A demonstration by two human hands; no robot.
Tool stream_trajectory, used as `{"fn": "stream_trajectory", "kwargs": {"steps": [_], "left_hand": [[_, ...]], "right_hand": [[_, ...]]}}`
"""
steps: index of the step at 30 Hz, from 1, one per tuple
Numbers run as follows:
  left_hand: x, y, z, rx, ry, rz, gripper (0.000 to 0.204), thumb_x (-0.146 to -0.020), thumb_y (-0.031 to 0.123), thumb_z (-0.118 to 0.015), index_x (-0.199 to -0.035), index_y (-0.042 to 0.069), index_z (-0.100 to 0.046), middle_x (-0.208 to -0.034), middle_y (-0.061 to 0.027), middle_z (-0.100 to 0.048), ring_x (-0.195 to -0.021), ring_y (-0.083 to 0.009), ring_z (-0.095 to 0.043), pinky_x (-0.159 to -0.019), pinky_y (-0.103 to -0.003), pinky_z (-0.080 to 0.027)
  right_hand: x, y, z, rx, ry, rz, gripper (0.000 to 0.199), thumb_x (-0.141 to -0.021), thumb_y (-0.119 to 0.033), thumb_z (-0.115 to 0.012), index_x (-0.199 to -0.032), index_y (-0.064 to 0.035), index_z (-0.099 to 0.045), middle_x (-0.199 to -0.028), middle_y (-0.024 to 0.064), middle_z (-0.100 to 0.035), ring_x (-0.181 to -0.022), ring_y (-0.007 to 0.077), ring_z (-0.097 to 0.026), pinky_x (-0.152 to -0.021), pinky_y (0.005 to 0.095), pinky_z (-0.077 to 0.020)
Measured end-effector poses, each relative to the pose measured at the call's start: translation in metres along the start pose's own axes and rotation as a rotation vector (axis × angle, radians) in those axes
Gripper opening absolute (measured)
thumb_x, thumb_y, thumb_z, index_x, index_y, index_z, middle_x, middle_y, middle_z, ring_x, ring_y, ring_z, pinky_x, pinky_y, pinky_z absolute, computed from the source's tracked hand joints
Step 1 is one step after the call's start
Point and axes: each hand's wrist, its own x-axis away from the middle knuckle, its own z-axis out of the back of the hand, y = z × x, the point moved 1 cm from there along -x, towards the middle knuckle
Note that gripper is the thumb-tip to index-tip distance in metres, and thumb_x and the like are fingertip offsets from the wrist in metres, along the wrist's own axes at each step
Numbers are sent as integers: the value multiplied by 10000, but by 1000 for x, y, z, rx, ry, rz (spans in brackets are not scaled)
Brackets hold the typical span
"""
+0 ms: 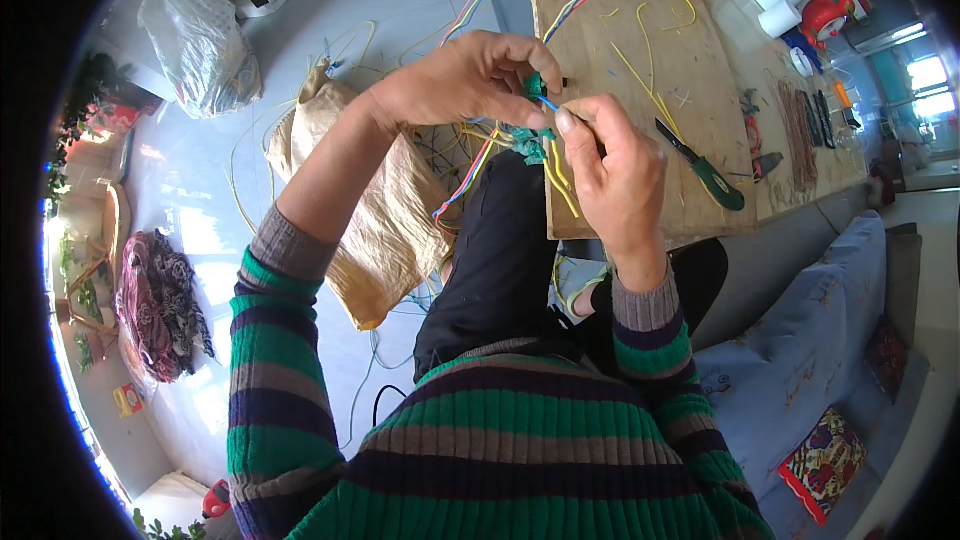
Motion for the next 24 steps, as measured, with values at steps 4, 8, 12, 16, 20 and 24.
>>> {"fn": "stream_trajectory", "kwargs": {"steps": [4, 8, 12, 16, 20, 24], "left_hand": [[7, -5, 9, 239, 59, 4, 238, -869, 73, -664, -1093, 12, -613, -936, -16, -645, -870, -81, -603, -790, -219, -488], [10, -2, 8, 196, 246, 1, 203, -871, 75, -662, -1060, 10, -629, -930, -24, -646, -869, -78, -599, -786, -217, -486], [17, 6, -3, 112, 488, -61, 181, -866, 80, -668, -1032, 13, -642, -914, -19, -647, -855, -78, -599, -785, -215, -484], [40, 22, -42, -333, 649, -184, 156, -811, 13, -692, -963, 29, -660, -913, -46, -674, -829, -121, -629, -736, -263, -511], [43, 14, -65, -521, 652, -229, 326, -768, 19, -733, -1064, 41, -598, -925, -92, -683, -861, -196, -672, -765, -284, -532], [39, 6, -67, -275, 757, -151, 369, -808, 71, -706, -1127, 42, -522, -910, -122, -693, -875, -222, -691, -709, -304, -543]], "right_hand": [[1, 1, -1, -34, 9, -15, 79, -896, -141, -596, -871, -69, -577, -700, 118, -623, -635, 304, -627, -550, 388, -464], [0, 3, -3, -29, 19, -35, 79, -899, -143, -593, -867, -71, -580, -704, 118, -629, -626, 305, -628, -541, 383, -466], [-2, 12, 0, -57, 48, -122, 98, -894, -148, -599, -854, -60, -582, -667, 122, -620, -596, 313, -618, -521, 368, -458], [-9, 11, 0, -56, 40, -102, 105, -889, -150, -606, -851, -55, -584, -645, 127, -611, -581, 313, -614, -516, 357, -451], [-11, 7, -4, -64, 58, -91, 106, -887, -146, -609, -846, -50, -586, -647, 131, -612, -578, 309, -616, -514, 359, -449], [-10, 5, -4, -113, 42, -144, 99, -888, -142, -609, -849, -53, -590, -661, 131, -619, -587, 302, -625, -515, 361, -454]]}}
